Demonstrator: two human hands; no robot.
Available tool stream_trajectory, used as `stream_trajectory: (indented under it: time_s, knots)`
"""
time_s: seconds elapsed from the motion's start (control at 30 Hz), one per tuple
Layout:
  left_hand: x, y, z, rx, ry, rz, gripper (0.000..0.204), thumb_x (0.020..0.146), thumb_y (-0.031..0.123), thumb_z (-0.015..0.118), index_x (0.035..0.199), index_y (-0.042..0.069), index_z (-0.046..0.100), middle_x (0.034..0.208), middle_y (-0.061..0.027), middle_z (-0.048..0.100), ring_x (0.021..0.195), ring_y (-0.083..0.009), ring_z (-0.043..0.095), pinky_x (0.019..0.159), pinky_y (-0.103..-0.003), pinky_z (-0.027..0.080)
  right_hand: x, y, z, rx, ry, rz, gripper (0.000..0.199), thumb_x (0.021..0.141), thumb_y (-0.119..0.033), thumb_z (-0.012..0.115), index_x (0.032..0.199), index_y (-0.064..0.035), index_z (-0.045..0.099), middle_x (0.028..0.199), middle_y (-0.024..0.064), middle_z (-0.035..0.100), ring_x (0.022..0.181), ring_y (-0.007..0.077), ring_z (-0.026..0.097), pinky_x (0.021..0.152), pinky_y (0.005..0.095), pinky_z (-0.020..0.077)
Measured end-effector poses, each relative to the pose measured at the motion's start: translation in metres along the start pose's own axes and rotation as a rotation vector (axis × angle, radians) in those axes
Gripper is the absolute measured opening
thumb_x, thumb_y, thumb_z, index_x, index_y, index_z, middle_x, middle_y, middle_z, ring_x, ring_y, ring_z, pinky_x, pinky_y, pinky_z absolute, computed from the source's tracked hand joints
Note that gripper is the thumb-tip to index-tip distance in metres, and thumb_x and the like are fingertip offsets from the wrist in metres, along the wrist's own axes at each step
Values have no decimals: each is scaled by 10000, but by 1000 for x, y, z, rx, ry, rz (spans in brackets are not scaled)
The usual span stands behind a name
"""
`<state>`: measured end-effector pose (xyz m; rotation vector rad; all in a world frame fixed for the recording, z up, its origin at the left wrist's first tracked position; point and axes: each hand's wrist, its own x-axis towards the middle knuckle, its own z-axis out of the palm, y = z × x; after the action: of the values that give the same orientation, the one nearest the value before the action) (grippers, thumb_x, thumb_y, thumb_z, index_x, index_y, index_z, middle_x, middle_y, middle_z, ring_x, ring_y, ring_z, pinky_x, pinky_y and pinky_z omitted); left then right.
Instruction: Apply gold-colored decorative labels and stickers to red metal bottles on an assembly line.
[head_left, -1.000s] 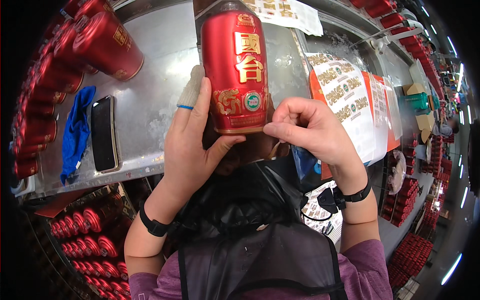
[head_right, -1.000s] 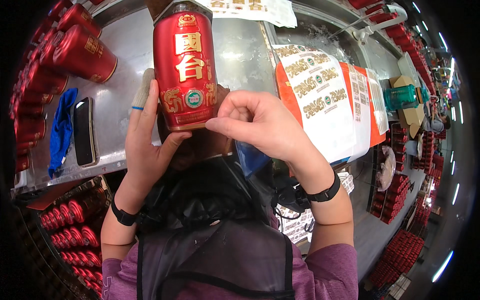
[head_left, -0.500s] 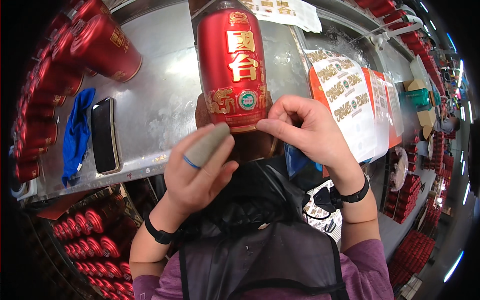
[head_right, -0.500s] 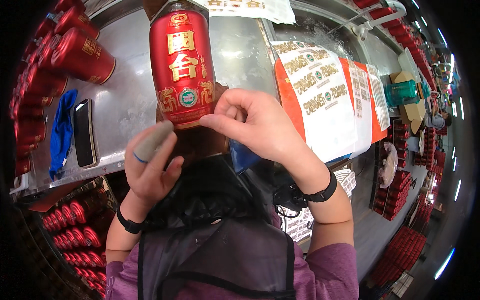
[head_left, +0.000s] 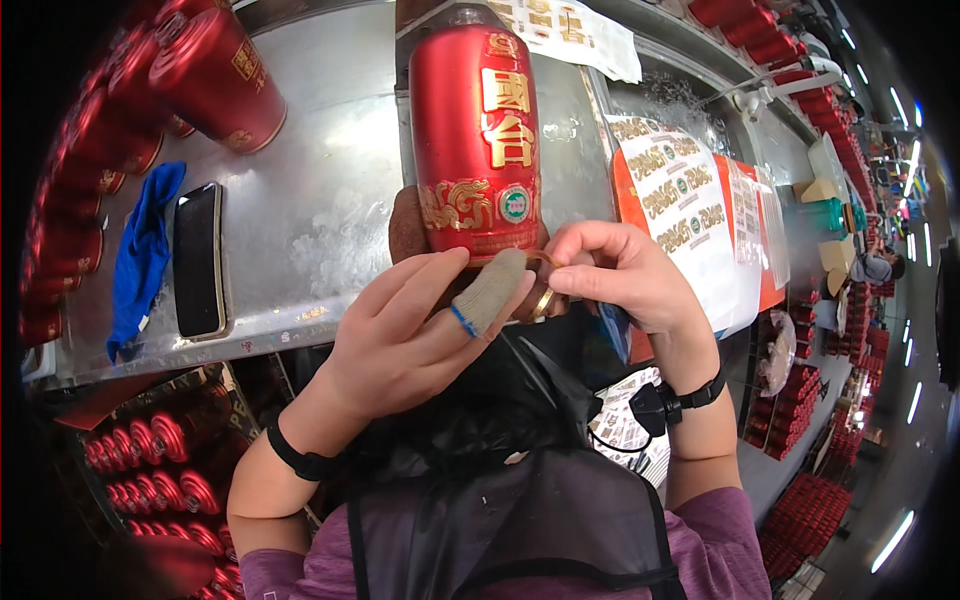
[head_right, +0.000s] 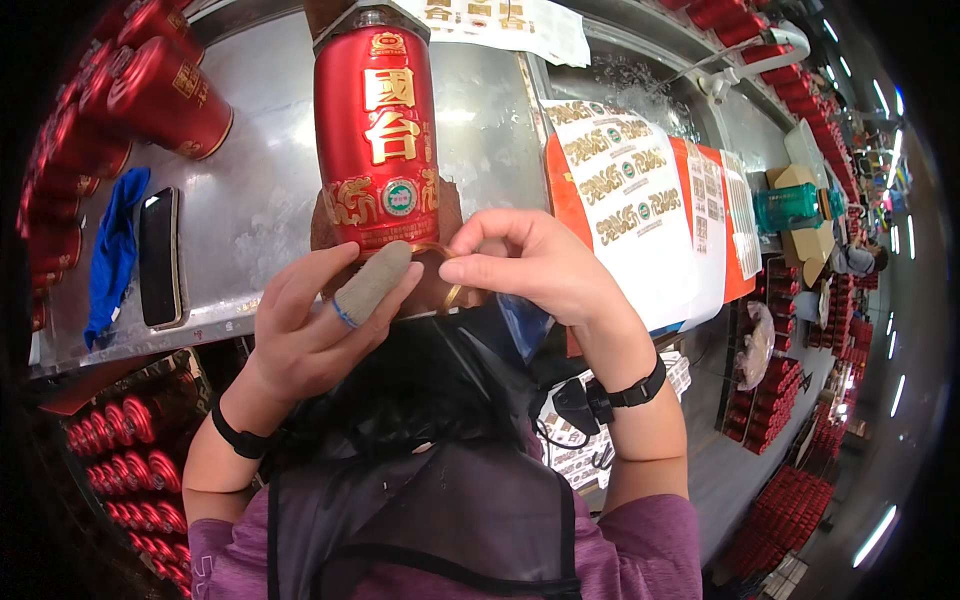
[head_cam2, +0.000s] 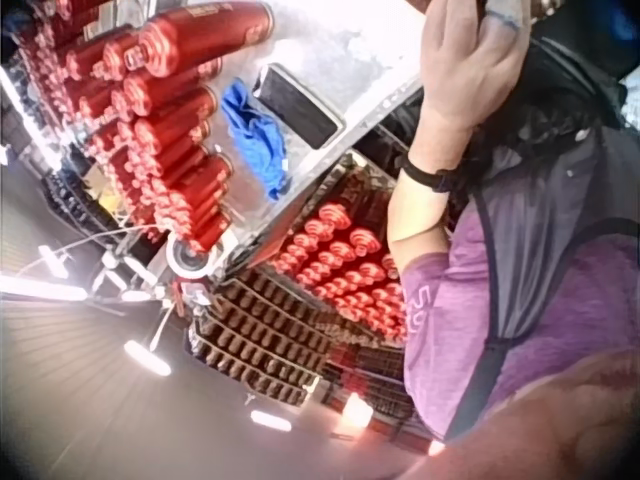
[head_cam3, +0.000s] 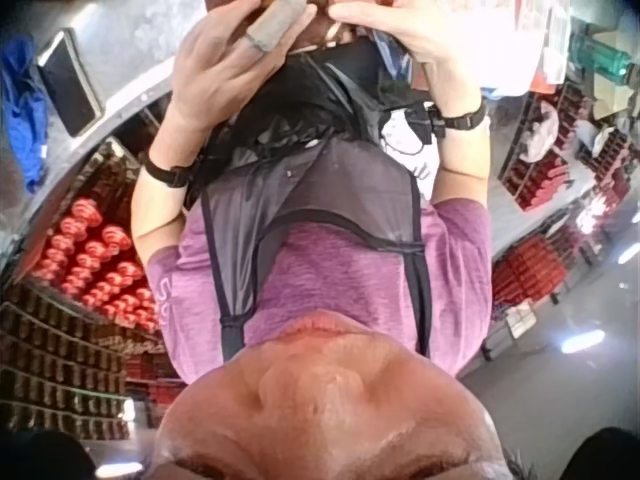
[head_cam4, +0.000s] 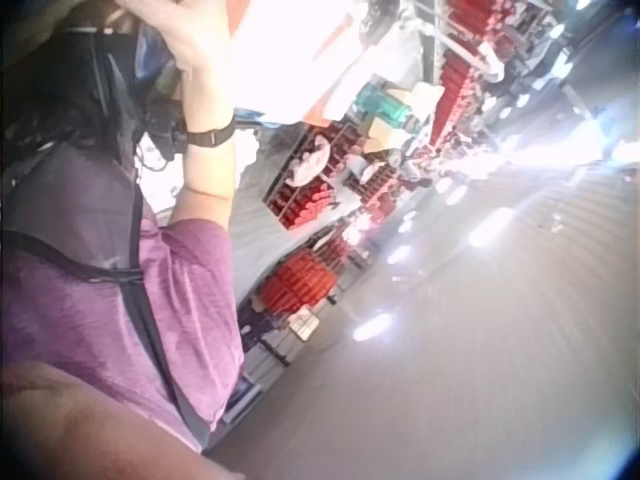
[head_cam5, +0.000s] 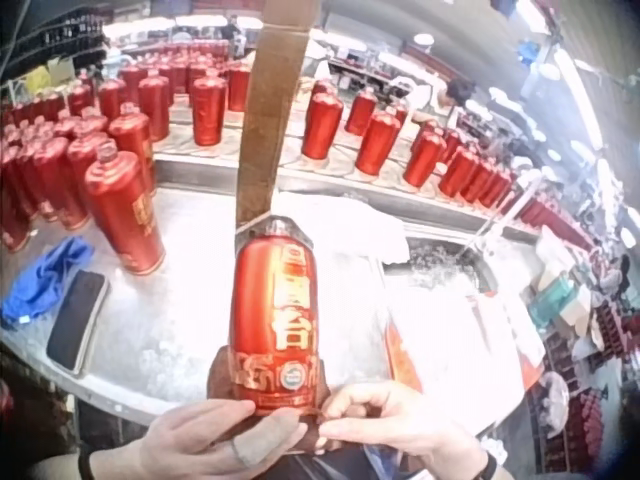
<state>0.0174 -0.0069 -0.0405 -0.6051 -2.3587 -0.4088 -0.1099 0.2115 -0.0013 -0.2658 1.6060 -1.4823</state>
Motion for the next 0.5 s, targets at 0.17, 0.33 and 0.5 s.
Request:
stream_trajectory:
  time_s: [0.17, 0.33, 0.5]
  knots:
    - [3, 1, -3, -92, -77, -36, 468, 715, 101, 759, 1179, 156, 738, 1291, 1, 648, 1151, -236, 538, 955, -353, 500, -11, -17, 1, 40, -22, 111, 95, 909, -126, 739, 933, -66, 670, 791, -18, 698, 691, 18, 602, 602, 174, 415]
    - [29, 2, -3, -148, 34, -417, 621, 726, 95, 759, 1327, 59, 608, 1386, -112, 564, 1320, -344, 482, 1047, -412, 474, -17, -27, 14, -180, 77, -46, 96, 921, -127, 729, 918, -37, 693, 753, -25, 685, 661, 5, 582, 575, 169, 399]
    - [23, -7, 5, -145, 15, -442, 775, 718, 125, 793, 1430, 28, 503, 1482, -174, 477, 1342, -406, 473, 1055, -440, 465, -15, -30, 9, -259, 138, -51, 112, 919, -121, 733, 894, -18, 696, 708, -41, 654, 637, 6, 578, 567, 163, 401]
